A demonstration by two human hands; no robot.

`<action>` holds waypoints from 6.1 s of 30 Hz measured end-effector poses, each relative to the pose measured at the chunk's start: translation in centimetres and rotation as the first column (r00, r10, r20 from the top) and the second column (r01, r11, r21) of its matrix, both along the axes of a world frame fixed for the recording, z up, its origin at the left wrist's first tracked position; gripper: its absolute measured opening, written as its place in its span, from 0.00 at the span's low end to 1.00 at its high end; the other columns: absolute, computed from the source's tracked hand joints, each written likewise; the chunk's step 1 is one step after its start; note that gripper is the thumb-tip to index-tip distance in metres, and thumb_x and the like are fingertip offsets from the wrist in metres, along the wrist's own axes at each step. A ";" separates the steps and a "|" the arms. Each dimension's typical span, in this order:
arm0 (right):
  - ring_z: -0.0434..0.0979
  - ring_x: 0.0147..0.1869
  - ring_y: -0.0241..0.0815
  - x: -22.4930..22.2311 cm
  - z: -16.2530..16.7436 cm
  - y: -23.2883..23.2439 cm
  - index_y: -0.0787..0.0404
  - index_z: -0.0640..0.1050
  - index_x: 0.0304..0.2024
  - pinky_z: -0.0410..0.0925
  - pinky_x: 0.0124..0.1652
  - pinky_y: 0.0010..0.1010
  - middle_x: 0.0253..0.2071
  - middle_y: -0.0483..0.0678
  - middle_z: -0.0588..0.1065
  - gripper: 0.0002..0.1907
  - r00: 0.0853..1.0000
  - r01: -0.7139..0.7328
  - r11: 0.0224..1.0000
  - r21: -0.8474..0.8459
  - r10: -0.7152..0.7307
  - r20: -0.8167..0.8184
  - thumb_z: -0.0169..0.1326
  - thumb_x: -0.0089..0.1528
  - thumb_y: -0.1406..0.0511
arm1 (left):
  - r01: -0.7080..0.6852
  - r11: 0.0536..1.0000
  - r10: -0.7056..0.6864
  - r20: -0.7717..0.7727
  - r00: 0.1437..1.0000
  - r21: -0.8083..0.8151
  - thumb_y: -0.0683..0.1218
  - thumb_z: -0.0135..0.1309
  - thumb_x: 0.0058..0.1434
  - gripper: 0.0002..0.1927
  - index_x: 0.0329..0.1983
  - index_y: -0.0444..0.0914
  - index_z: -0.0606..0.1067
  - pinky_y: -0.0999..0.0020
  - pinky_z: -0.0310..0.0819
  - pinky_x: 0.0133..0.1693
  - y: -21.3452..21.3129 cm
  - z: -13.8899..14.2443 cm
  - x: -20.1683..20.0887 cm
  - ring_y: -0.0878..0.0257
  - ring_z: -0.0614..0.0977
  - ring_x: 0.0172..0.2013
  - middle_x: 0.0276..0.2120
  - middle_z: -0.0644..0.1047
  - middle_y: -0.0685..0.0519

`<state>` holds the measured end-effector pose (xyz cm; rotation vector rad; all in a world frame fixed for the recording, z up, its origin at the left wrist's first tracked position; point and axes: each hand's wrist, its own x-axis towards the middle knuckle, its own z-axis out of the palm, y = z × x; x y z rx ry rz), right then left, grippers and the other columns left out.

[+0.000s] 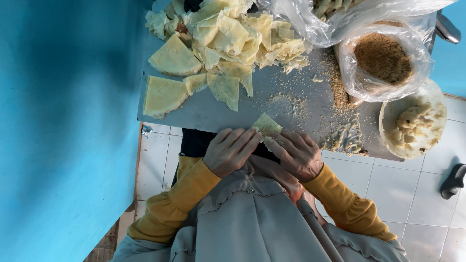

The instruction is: The person folds thin dough pieces into triangular pastries on a small metal table, pressing the seams closed by hand. They dip or coat the folded pastry in a brown powder from a plastic-lined container and place the finished piece onto a plate with other completed pastries, repeating the cycle.

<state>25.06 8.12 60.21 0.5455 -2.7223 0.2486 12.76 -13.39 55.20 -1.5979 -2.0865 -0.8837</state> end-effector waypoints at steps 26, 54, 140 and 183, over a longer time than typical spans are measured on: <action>0.83 0.39 0.50 -3.2 1.5 -1.3 0.62 0.64 0.69 0.75 0.38 0.36 0.39 0.53 0.79 0.33 0.914 0.352 0.853 -0.384 -0.226 0.337 0.56 0.62 0.76 | -0.009 0.996 0.034 0.282 0.959 -0.088 0.41 0.55 0.61 0.11 0.46 0.34 0.76 0.62 0.75 0.47 3.0 2.1 0.1 0.55 0.76 0.42 0.37 0.74 0.50; 0.81 0.45 0.54 -2.7 0.6 -0.7 0.68 0.66 0.63 0.74 0.44 0.41 0.44 0.56 0.78 0.28 0.988 0.153 0.981 -0.118 -0.148 0.053 0.59 0.61 0.72 | 0.040 0.981 -0.041 0.001 0.999 -0.190 0.42 0.54 0.56 0.08 0.38 0.36 0.74 0.64 0.73 0.47 3.3 1.7 -1.9 0.56 0.75 0.43 0.36 0.72 0.50; 0.78 0.50 0.53 -3.0 2.7 3.4 0.59 0.72 0.63 0.73 0.51 0.39 0.48 0.53 0.78 0.28 0.925 0.327 0.880 -0.345 -0.223 0.306 0.52 0.59 0.77 | 0.123 0.980 -0.101 0.139 0.985 -0.156 0.43 0.52 0.65 0.23 0.63 0.32 0.72 0.54 0.62 0.67 2.1 -0.6 -1.8 0.54 0.70 0.65 0.64 0.71 0.47; 0.80 0.49 0.51 -5.5 5.4 16.5 0.60 0.78 0.47 0.74 0.48 0.39 0.45 0.54 0.79 0.15 0.949 0.315 0.947 -0.069 -0.315 0.013 0.47 0.66 0.80 | 0.136 0.986 -0.113 0.211 0.971 -0.096 0.40 0.51 0.66 0.25 0.67 0.35 0.69 0.54 0.60 0.68 1.9 -1.7 -1.8 0.54 0.70 0.67 0.65 0.70 0.48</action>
